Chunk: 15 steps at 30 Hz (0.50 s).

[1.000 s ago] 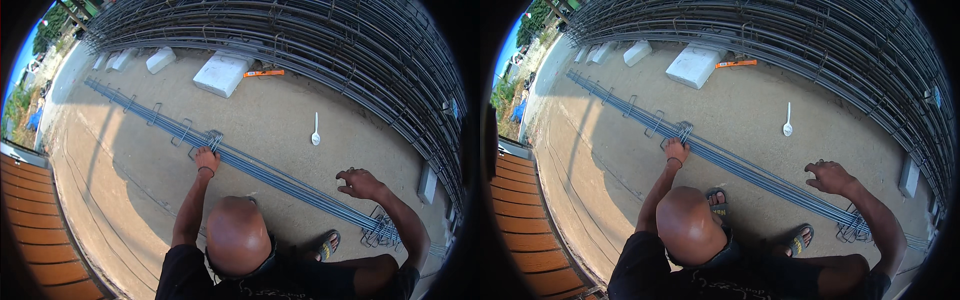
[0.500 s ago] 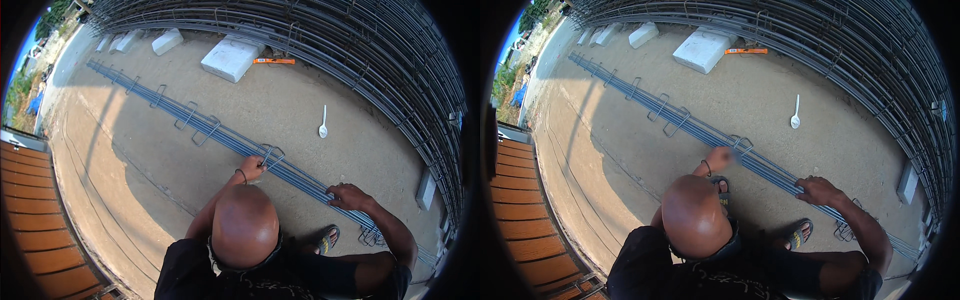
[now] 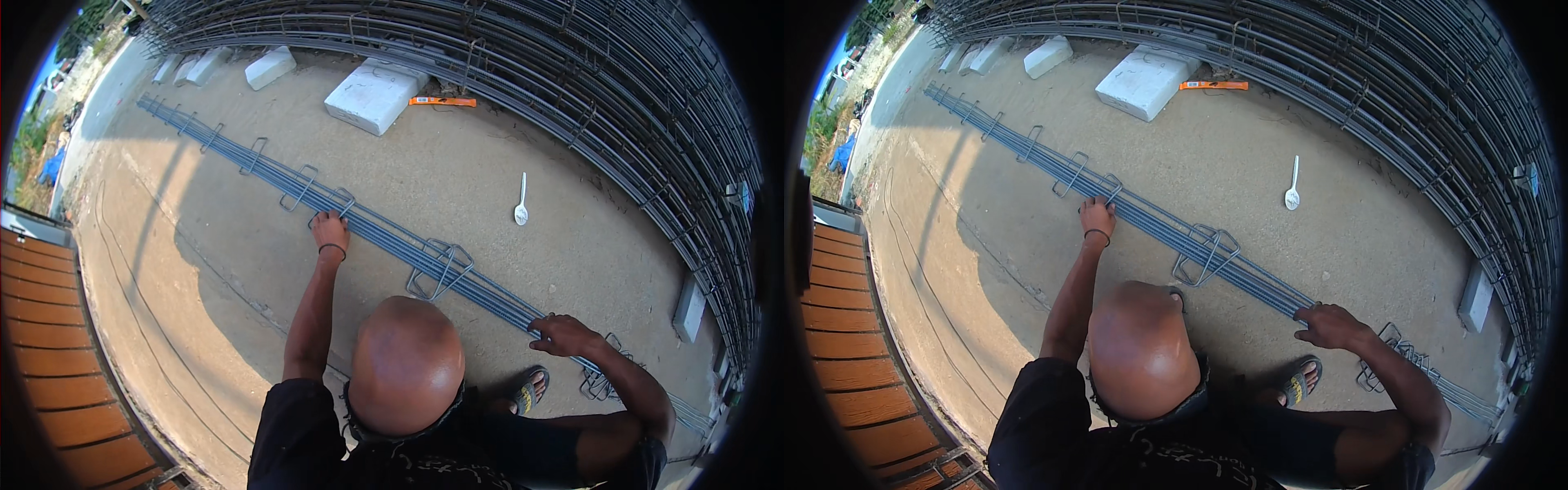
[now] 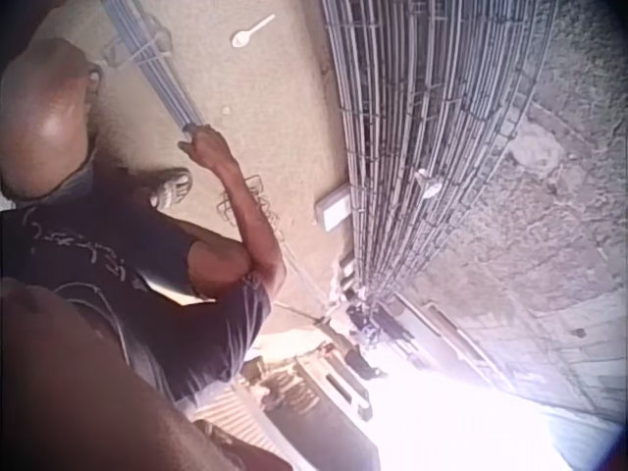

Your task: The person arranges and secures metal stirrups onto reinforcement bars by hand and then uses a piece of tile to mark or measure positions along the length of the metal frame.

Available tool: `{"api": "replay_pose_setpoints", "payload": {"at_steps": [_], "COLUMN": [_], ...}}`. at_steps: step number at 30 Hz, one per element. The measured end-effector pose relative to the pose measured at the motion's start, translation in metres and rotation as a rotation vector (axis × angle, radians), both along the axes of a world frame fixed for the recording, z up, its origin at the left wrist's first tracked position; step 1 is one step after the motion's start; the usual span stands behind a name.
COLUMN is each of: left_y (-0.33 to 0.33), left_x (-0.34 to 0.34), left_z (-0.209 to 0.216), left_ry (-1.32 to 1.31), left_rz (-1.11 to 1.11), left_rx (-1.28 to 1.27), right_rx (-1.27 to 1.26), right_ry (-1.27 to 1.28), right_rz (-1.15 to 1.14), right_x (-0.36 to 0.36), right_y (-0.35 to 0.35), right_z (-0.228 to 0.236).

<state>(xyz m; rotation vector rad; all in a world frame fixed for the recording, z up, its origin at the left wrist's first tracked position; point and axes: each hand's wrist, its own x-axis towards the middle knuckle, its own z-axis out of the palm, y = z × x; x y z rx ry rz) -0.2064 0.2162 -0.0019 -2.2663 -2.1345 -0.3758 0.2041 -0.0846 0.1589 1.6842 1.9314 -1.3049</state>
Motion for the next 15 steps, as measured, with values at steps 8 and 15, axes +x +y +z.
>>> {"api": "replay_pose_setpoints", "payload": {"at_steps": [8,15], "left_y": [0.004,-0.091], "left_x": [0.012,0.088], "left_z": [-0.020,-0.018], "left_ry": [-0.253,-0.429], "left_rz": [-0.177,-0.377], "left_rx": [-0.100,-0.150], "right_rx": [0.009,0.033], "right_ry": [-0.025,-0.029], "right_rz": [0.021,0.029], "right_x": [-0.005,-0.005], "right_y": [0.006,0.010], "right_z": [0.007,0.002]}}
